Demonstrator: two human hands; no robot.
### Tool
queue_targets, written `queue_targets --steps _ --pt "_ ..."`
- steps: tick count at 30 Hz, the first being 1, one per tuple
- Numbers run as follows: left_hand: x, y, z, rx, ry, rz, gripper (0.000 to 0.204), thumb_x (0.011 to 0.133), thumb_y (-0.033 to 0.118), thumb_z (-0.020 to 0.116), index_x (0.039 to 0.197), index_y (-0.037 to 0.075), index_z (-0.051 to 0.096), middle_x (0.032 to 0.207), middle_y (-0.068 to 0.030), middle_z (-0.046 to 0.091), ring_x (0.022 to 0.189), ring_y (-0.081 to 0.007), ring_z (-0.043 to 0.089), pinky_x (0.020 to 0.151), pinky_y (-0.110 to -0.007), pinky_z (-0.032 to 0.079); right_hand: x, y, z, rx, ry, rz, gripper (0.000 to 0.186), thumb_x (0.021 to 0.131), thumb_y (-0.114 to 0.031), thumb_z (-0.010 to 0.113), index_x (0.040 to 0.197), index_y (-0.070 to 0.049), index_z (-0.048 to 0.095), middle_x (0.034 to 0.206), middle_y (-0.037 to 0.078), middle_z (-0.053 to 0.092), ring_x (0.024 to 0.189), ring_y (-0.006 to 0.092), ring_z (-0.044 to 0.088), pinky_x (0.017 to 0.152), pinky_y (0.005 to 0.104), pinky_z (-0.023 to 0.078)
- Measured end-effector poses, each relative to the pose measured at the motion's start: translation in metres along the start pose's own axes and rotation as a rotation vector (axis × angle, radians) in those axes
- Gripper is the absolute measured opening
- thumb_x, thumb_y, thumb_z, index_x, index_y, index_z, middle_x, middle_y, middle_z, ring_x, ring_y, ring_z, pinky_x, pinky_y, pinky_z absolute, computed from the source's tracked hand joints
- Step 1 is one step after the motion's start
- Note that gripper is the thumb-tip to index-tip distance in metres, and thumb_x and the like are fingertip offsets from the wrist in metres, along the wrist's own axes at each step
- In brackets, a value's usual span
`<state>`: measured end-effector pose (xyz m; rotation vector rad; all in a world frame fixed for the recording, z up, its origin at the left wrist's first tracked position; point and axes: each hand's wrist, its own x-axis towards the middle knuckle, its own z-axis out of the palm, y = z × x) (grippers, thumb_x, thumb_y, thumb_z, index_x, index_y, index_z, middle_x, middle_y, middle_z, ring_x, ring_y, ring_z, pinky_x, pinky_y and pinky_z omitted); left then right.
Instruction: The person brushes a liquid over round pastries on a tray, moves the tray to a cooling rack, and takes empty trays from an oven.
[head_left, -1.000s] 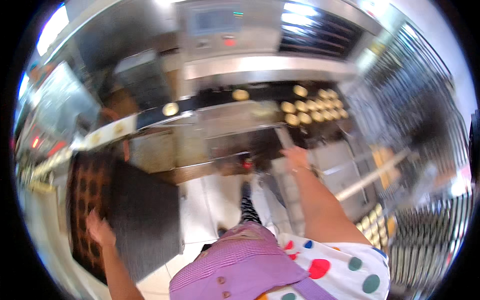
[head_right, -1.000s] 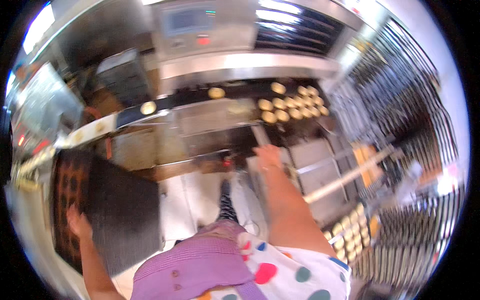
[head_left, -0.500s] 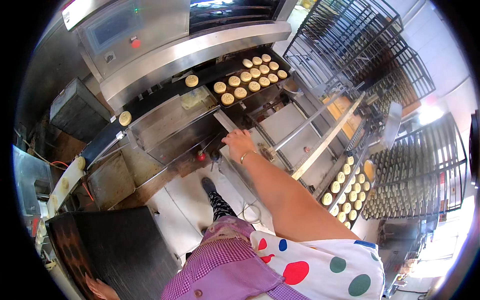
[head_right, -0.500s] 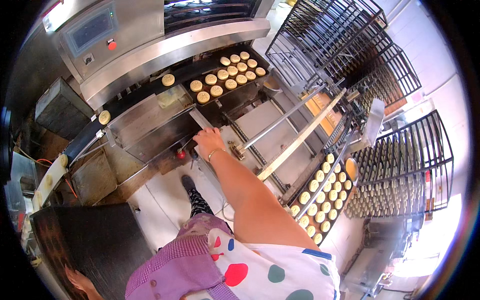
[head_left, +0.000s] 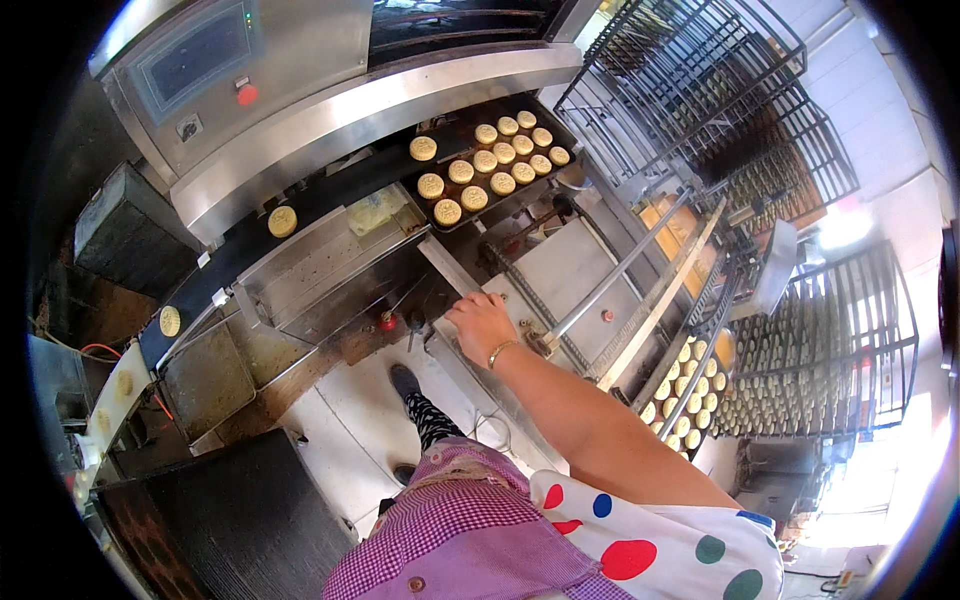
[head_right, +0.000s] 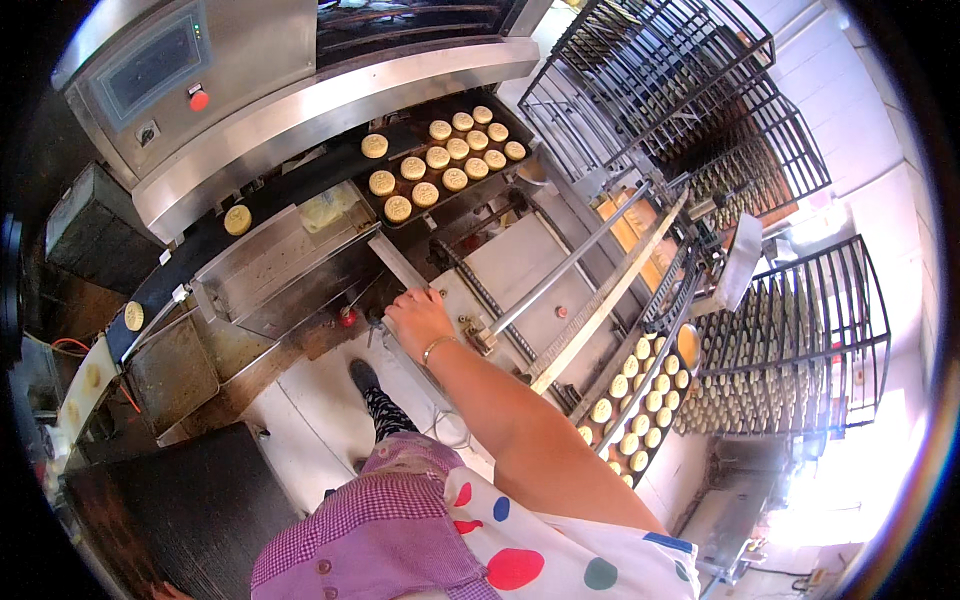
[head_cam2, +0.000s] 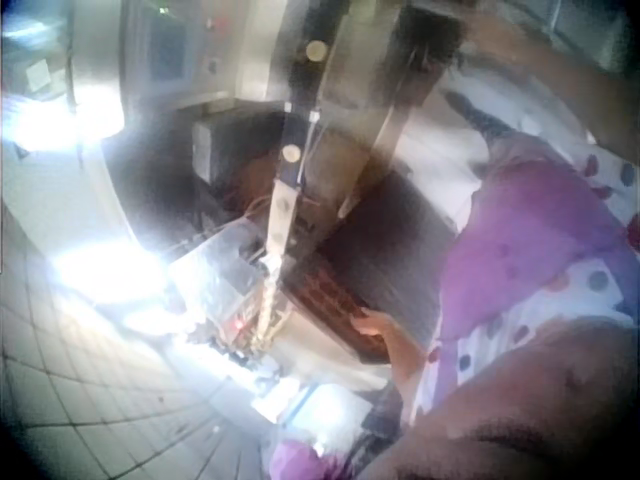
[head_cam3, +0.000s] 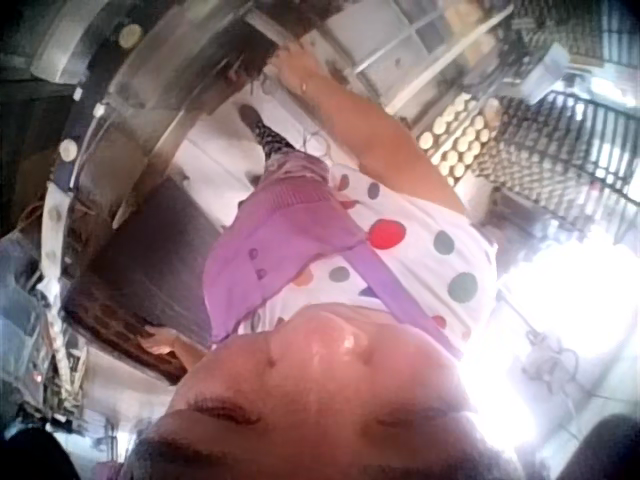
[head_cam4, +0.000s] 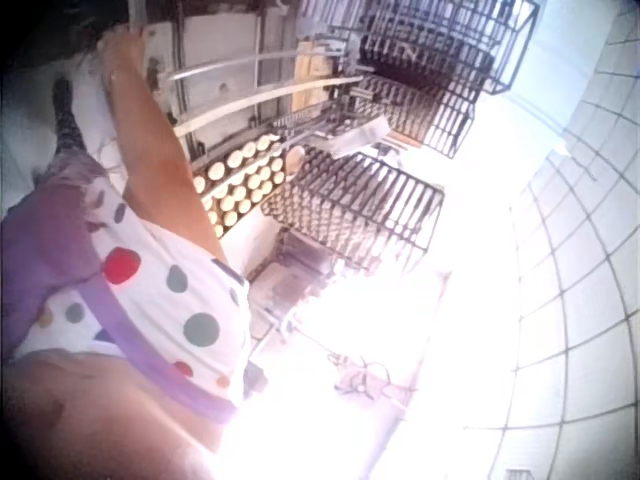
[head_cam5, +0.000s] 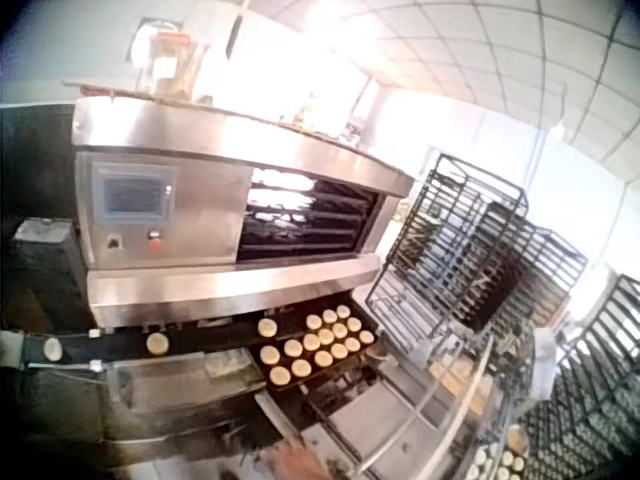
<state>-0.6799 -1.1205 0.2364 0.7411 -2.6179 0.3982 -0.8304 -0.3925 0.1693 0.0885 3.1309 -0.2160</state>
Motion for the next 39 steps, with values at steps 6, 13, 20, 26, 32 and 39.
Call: queue_targets --steps 6,13,20,26,32,39 --pt "0.001 -0.032 0.022 0.076 0.095 0.135 0.041 0.082 0.029 0.066 0.114 0.004 0.058 0.108 -0.0176 0.06 0.098 -0.0364 0.058 0.083 -0.048 0.047 0.008 -0.002 0.001 0.032 -0.021 -0.005 0.028 0.072 -0.007 0.057 0.097 -0.014 0.065 0.099 0.001 0.061 0.109 0.02 0.049 0.093 0.0384 0.033" --pt "0.006 -0.023 0.011 -0.057 -0.044 0.102 0.036 0.081 0.015 0.065 0.11 -0.005 0.058 0.105 -0.0237 0.061 0.097 -0.0384 0.059 0.086 -0.049 0.047 0.008 -0.002 -0.002 0.012 -0.075 -0.008 0.027 0.072 -0.009 0.058 0.097 -0.014 0.065 0.098 0.0 0.061 0.108 0.0196 0.05 0.093 0.0386 0.033" --pt "0.002 -0.024 0.013 0.037 -0.006 0.101 0.034 0.082 0.018 0.063 0.11 -0.001 0.058 0.108 -0.0208 0.059 0.1 -0.0377 0.056 0.087 -0.049 0.044 0.01 -0.001 0.0 -0.004 -0.069 -0.026 0.026 0.071 -0.01 0.059 0.096 -0.015 0.065 0.098 0.0 0.061 0.106 0.0191 0.05 0.093 0.0381 0.033" --pt "0.003 -0.028 0.014 0.022 -0.028 0.137 0.038 0.085 0.024 0.059 0.114 0.0 0.055 0.111 -0.0204 0.057 0.102 -0.0388 0.054 0.087 -0.051 0.043 0.011 -0.002 -0.002 0.006 -0.071 -0.028 0.027 0.07 -0.009 0.06 0.095 -0.015 0.065 0.097 -0.001 0.061 0.104 0.019 0.051 0.092 0.0373 0.034" --pt "0.003 -0.037 0.023 0.012 0.017 0.16 0.04 0.085 0.025 0.058 0.116 -0.001 0.053 0.112 -0.0228 0.056 0.101 -0.0409 0.053 0.088 -0.053 0.041 0.01 -0.002 0.004 0.018 0.064 -0.068 0.017 0.07 -0.009 0.056 0.084 -0.015 0.064 0.086 0.0 0.059 0.098 0.0198 0.051 0.088 0.0374 0.035" --pt "0.006 -0.04 0.027 0.022 -0.032 0.143 0.04 0.083 0.02 0.06 0.116 -0.002 0.052 0.114 -0.0242 0.054 0.103 -0.042 0.051 0.088 -0.055 0.04 0.009 -0.001 0.001 0.003 -0.032 -0.043 0.026 0.068 -0.009 0.061 0.093 -0.014 0.064 0.096 0.0 0.061 0.102 0.0196 0.051 0.092 0.0371 0.034"
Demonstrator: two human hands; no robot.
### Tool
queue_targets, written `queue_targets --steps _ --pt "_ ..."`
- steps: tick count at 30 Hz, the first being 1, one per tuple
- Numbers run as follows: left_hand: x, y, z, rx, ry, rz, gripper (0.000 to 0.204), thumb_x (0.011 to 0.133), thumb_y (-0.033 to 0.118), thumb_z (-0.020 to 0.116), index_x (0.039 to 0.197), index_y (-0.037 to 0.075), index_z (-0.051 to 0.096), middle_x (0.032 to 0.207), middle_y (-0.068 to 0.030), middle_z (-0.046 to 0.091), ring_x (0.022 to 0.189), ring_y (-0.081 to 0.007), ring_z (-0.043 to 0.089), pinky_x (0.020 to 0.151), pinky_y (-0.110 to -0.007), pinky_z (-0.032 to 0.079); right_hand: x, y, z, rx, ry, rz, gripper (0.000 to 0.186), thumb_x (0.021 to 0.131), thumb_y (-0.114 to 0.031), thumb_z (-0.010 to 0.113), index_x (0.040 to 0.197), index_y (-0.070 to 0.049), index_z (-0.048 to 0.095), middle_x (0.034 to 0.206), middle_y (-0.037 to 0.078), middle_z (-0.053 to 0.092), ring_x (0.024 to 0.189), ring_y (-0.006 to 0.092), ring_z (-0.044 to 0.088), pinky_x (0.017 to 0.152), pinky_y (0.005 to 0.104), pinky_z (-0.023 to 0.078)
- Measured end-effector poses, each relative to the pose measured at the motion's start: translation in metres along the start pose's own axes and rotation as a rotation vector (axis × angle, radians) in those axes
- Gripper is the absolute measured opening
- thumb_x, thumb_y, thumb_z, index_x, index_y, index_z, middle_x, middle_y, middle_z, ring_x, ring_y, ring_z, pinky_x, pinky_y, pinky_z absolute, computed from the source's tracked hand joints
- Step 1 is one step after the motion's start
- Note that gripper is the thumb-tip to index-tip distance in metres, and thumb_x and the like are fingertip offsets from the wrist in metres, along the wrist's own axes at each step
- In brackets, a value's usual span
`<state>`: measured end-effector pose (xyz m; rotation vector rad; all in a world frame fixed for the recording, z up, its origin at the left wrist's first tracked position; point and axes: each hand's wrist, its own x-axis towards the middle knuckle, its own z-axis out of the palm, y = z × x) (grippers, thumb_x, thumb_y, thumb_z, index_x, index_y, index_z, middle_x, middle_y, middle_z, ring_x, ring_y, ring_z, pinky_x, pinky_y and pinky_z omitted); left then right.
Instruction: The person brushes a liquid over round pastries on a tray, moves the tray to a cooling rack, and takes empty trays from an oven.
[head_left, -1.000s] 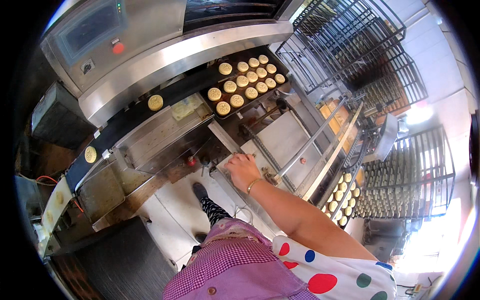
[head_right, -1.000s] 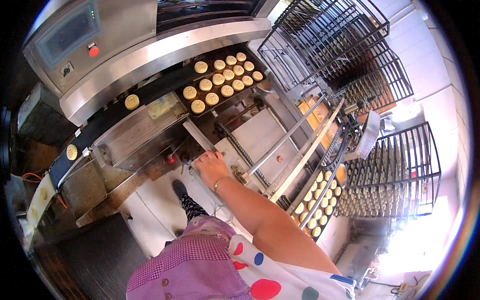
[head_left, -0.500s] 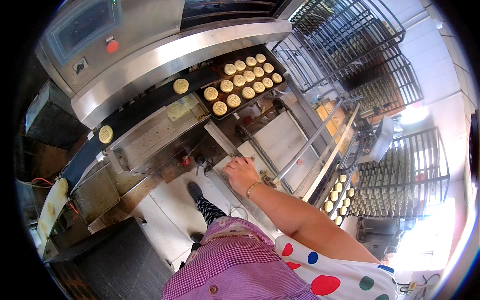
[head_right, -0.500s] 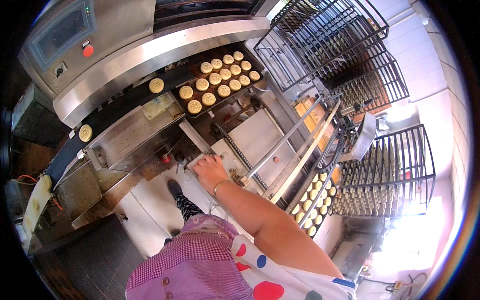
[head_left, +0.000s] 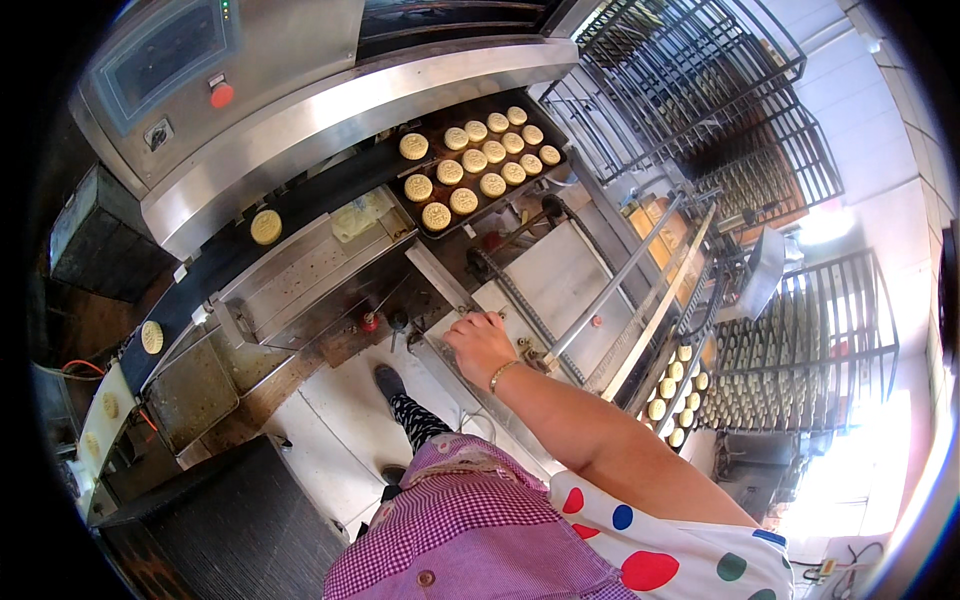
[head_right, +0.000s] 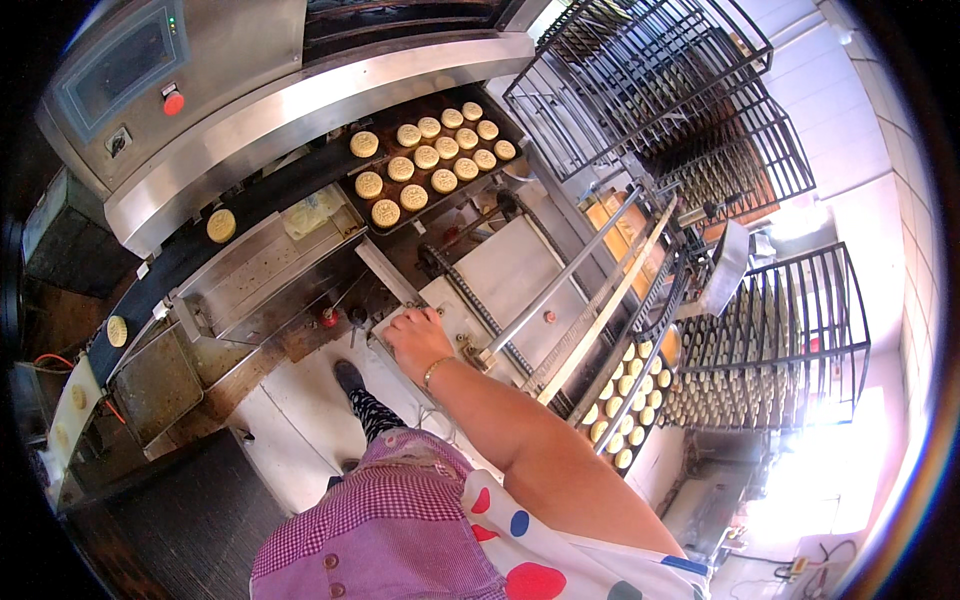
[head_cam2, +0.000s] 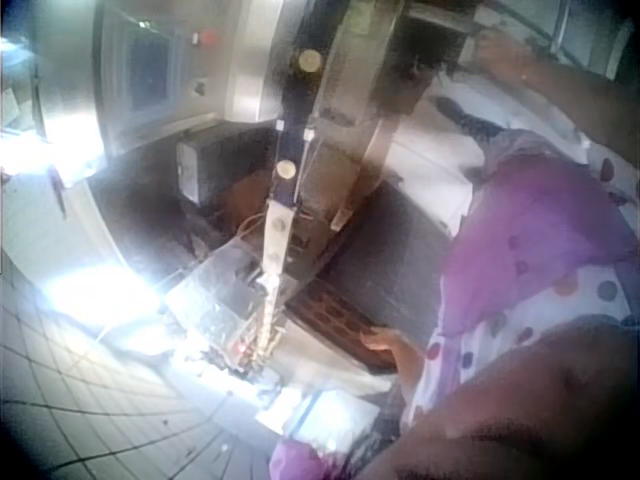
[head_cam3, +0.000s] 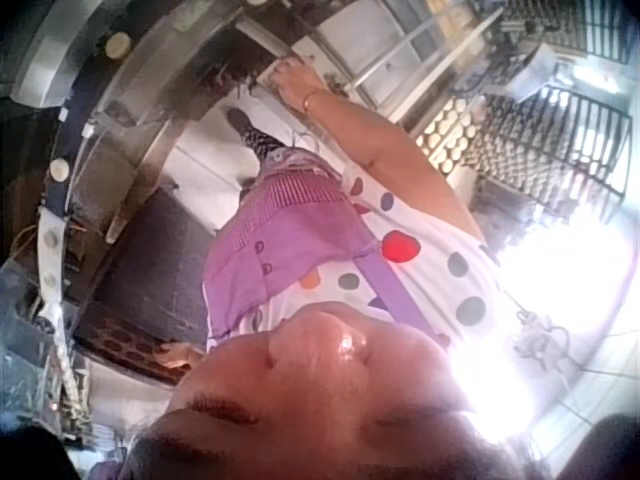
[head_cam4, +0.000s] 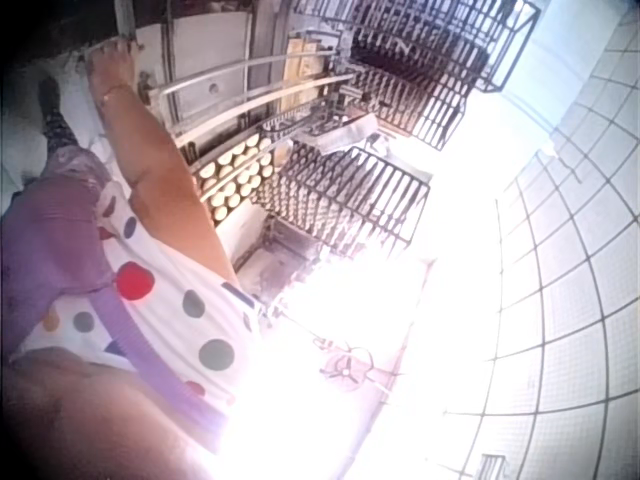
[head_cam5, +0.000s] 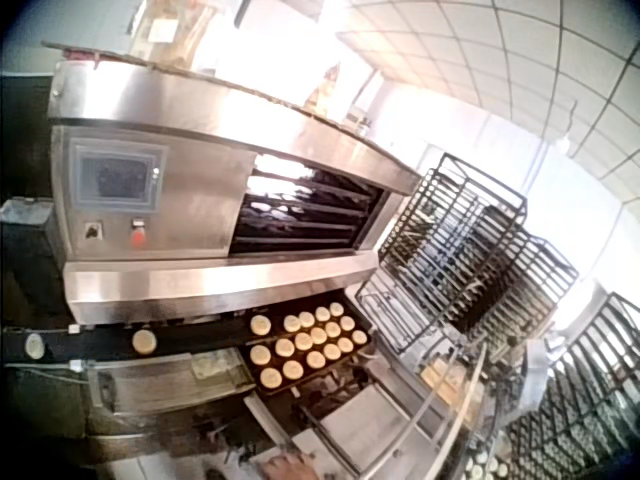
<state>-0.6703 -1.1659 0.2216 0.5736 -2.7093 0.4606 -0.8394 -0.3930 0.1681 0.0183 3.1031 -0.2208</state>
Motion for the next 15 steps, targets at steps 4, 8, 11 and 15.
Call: queue_targets --steps 4,8,11,15 --pt "0.002 -0.001 0.003 -0.005 0.017 0.005 0.038 0.082 0.018 0.062 0.114 -0.001 0.053 0.111 -0.0239 0.055 0.102 -0.042 0.051 0.087 -0.054 0.041 0.0 0.0 0.002 -0.017 0.078 -0.022 0.018 0.071 -0.011 0.058 0.087 -0.015 0.064 0.09 0.0 0.06 0.098 0.0196 0.051 0.09 0.0368 0.035" --pt "0.007 0.007 -0.002 -0.013 0.014 -0.015 0.037 0.083 0.019 0.062 0.114 0.001 0.054 0.111 -0.0233 0.055 0.102 -0.0413 0.051 0.086 -0.053 0.041 0.0 0.0 0.001 0.014 -0.001 0.012 0.026 0.069 -0.009 0.06 0.094 -0.014 0.064 0.096 0.0 0.061 0.102 0.02 0.051 0.093 0.0376 0.034" --pt "0.01 0.02 -0.01 -0.007 0.006 -0.04 0.037 0.084 0.02 0.061 0.115 0.001 0.053 0.112 -0.0229 0.055 0.103 -0.0409 0.051 0.086 -0.052 0.041 0.001 0.0 0.0 0.009 -0.018 0.023 0.025 0.069 -0.009 0.06 0.094 -0.014 0.064 0.096 0.0 0.061 0.102 0.02 0.051 0.093 0.0378 0.034" --pt "0.012 0.025 -0.011 0.028 0.019 -0.065 0.037 0.085 0.02 0.06 0.115 0.0 0.054 0.11 -0.0226 0.055 0.102 -0.0409 0.051 0.086 -0.052 0.041 0.001 -0.001 0.001 0.001 -0.02 0.026 0.025 0.069 -0.009 0.06 0.093 -0.015 0.064 0.096 0.0 0.061 0.102 0.0199 0.051 0.092 0.0379 0.034"
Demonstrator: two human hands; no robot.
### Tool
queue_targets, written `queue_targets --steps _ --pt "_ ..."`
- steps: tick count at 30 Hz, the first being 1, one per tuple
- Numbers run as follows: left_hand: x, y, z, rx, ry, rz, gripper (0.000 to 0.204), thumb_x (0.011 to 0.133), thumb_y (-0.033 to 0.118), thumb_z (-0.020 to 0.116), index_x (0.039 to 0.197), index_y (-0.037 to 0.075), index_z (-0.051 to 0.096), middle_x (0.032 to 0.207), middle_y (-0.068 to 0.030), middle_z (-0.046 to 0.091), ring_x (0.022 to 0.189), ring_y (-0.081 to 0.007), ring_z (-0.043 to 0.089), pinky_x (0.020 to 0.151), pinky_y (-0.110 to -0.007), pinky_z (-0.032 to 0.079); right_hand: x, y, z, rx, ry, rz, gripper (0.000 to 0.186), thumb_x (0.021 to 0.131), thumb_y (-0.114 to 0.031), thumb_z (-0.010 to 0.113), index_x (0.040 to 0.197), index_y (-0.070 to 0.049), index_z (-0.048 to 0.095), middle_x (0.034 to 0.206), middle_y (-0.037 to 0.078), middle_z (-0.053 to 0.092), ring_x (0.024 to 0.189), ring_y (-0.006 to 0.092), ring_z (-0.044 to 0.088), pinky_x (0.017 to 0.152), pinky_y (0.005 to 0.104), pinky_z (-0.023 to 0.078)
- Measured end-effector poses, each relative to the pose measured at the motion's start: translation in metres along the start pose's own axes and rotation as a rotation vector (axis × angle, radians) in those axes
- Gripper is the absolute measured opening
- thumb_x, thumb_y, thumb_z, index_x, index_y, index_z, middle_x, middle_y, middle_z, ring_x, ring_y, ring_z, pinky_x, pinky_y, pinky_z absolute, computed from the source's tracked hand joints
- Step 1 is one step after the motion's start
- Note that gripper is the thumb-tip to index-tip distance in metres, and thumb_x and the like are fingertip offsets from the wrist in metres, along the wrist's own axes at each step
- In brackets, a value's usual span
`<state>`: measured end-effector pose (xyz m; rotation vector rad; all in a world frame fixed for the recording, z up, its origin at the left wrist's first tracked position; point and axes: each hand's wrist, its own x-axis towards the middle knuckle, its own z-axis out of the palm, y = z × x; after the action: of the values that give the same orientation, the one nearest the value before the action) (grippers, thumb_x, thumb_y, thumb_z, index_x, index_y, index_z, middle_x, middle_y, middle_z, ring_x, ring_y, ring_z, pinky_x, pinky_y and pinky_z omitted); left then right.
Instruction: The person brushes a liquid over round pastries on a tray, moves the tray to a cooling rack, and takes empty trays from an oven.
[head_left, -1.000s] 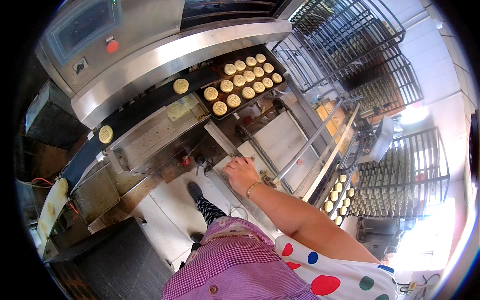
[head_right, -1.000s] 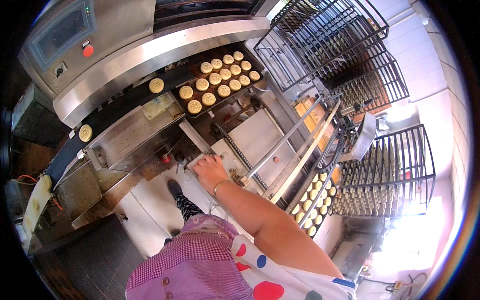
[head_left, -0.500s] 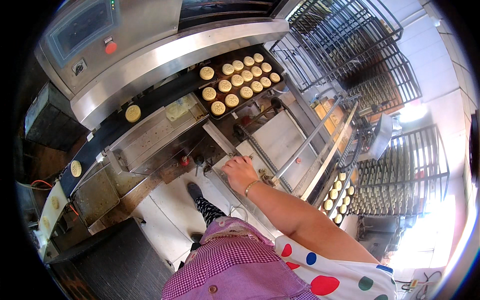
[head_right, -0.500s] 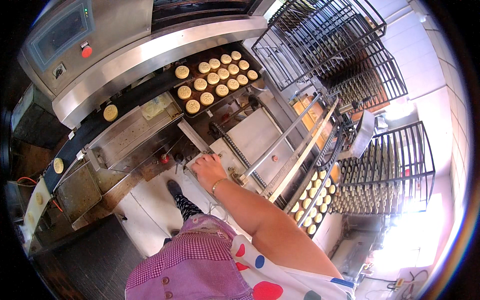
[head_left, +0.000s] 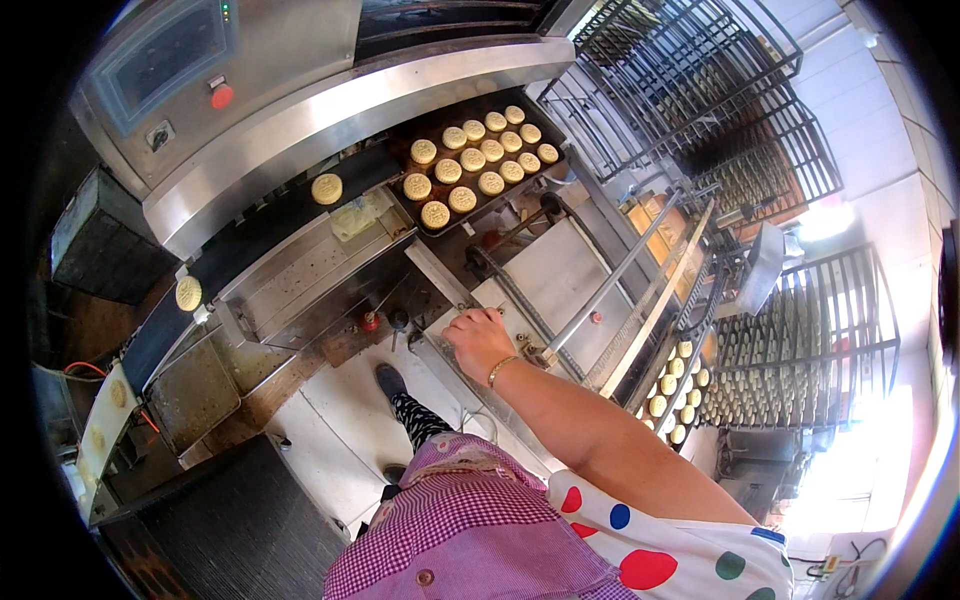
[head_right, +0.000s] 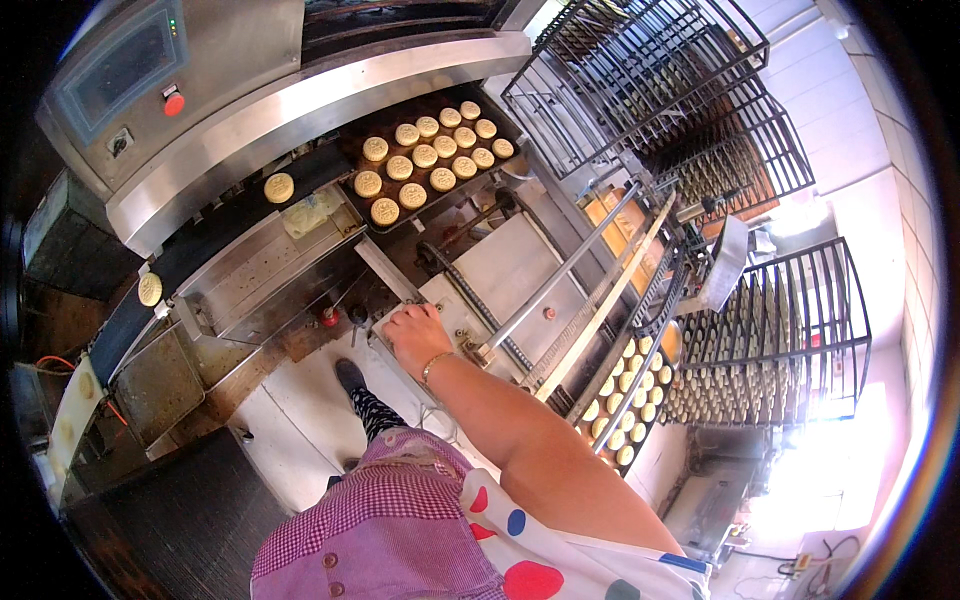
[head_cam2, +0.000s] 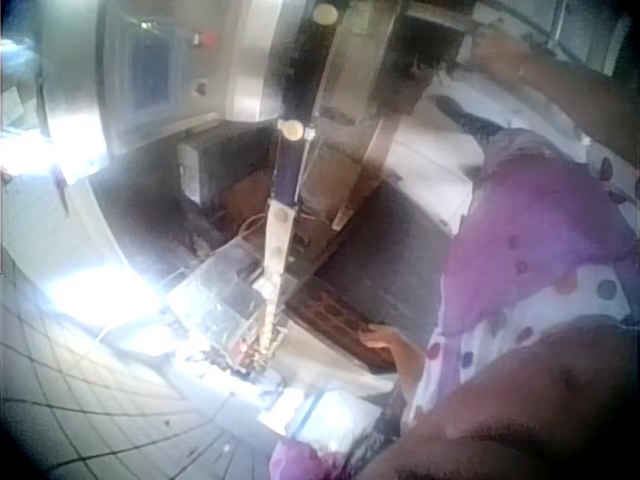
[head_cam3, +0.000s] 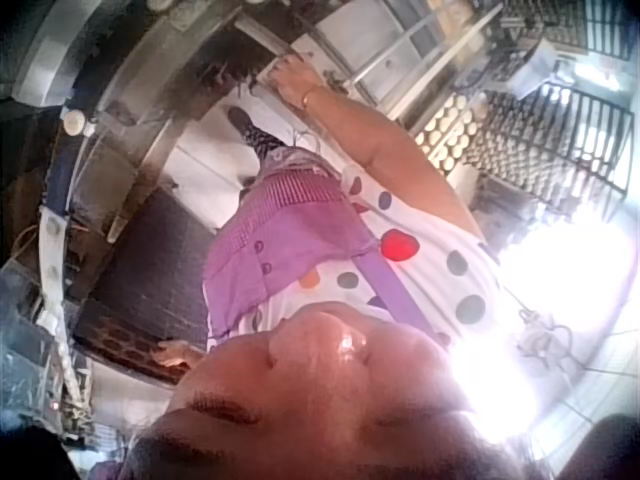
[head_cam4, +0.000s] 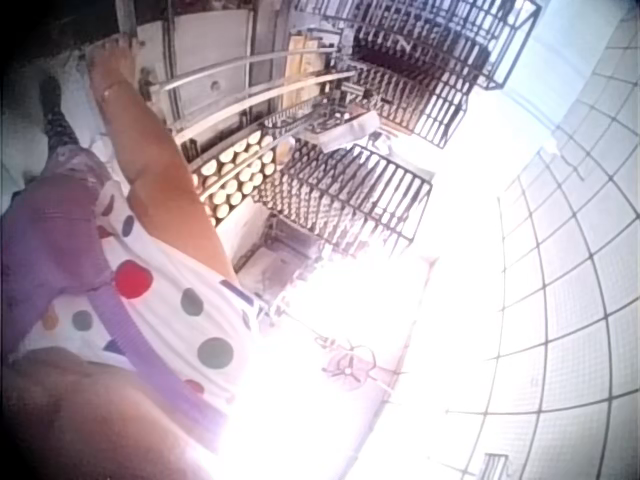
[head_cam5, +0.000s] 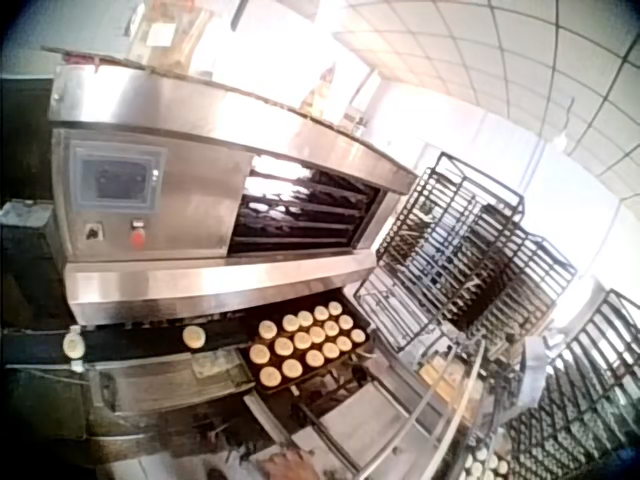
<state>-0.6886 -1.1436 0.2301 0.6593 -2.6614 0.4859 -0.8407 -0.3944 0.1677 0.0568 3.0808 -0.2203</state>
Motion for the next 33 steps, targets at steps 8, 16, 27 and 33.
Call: queue_targets --steps 8,16,27,33 --pt "-0.003 -0.018 0.009 -0.103 -0.021 0.015 0.036 0.084 0.022 0.061 0.112 0.0 0.054 0.109 -0.0222 0.056 0.1 -0.0414 0.052 0.086 -0.053 0.042 -0.004 -0.004 -0.003 -0.061 -0.01 -0.004 0.023 0.071 -0.009 0.057 0.092 -0.015 0.065 0.096 0.0 0.061 0.102 0.0195 0.051 0.092 0.0371 0.033" --pt "-0.006 -0.006 0.001 -0.094 0.129 0.034 0.04 0.086 0.032 0.061 0.114 0.004 0.055 0.115 -0.0213 0.055 0.107 -0.0384 0.052 0.092 -0.052 0.041 -0.004 -0.001 0.005 -0.199 -0.012 0.021 0.023 0.075 -0.012 0.054 0.094 -0.017 0.067 0.099 0.0 0.062 0.105 0.0196 0.051 0.089 0.0389 0.037" --pt "-0.11 -0.005 -0.056 -0.003 -0.006 -0.274 0.023 0.092 0.028 0.051 0.108 0.018 0.065 0.118 -0.0027 0.056 0.114 -0.0253 0.046 0.094 -0.046 0.034 0.0 -0.022 0.018 -0.159 0.008 -0.027 0.032 0.065 -0.012 0.065 0.097 -0.013 0.068 0.106 0.011 0.061 0.111 0.0287 0.05 0.095 0.0417 0.039" --pt "-0.167 -0.035 -0.071 -0.172 -0.01 -0.542 0.014 0.078 0.026 0.067 0.087 0.016 0.068 0.107 0.0004 0.059 0.109 -0.0229 0.048 0.093 -0.042 0.03 -0.028 -0.124 0.008 -0.043 0.161 -0.246 0.043 0.062 -0.008 0.066 0.104 -0.014 0.062 0.12 0.008 0.052 0.12 0.0283 0.041 0.1 0.0448 0.031"
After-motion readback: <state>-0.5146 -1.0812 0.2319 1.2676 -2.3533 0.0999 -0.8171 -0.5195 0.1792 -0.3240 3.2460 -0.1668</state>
